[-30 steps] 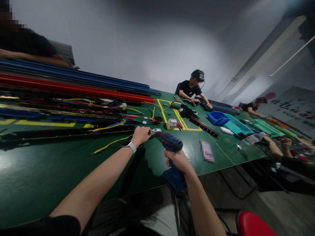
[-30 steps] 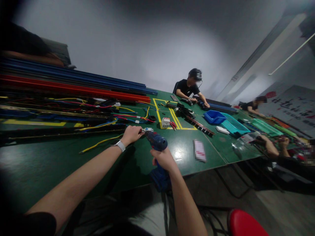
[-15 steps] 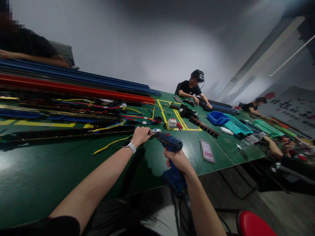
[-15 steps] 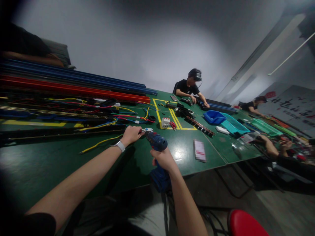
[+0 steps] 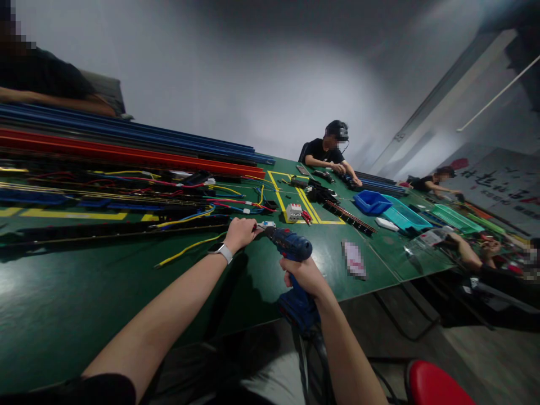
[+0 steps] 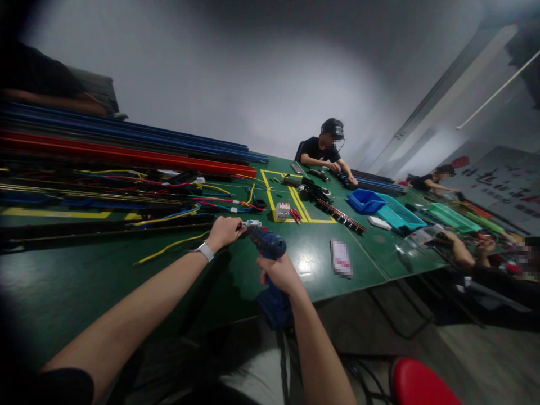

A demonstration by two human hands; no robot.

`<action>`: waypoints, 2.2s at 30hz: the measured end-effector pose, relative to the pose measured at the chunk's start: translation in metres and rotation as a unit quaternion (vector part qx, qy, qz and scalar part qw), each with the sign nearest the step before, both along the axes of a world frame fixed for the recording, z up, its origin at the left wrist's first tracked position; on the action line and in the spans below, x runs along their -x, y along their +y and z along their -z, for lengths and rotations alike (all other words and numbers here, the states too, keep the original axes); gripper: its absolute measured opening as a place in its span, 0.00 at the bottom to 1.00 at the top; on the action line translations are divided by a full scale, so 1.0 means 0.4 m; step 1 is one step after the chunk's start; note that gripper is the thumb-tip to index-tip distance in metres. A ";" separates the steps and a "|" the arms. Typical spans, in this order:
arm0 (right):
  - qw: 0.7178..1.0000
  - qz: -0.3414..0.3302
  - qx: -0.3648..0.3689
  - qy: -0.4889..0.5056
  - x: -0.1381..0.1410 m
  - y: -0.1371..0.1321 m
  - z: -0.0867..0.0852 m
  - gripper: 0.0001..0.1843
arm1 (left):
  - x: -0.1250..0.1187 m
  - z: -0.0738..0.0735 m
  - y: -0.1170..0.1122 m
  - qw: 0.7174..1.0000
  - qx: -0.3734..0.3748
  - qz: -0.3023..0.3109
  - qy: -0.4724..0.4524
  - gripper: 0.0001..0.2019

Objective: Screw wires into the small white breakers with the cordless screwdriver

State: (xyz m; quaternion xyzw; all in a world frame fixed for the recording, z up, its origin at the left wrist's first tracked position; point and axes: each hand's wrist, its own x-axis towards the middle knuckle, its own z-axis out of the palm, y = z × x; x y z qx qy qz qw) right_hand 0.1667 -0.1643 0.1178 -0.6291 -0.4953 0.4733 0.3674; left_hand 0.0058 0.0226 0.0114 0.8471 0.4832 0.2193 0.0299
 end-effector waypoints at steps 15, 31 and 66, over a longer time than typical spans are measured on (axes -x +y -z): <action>1.000 -0.004 0.000 0.003 -0.004 0.001 0.001 0.06 | 0.000 -0.009 -0.005 1.000 0.016 -0.007 0.002 0.21; 1.000 -0.015 -0.002 -0.014 -0.002 -0.001 -0.005 0.05 | -0.002 -0.011 -0.006 1.000 0.014 -0.005 0.005 0.21; 1.000 -0.001 -0.001 -0.019 0.005 -0.008 -0.009 0.06 | -0.002 -0.013 -0.007 1.000 0.022 -0.010 0.009 0.20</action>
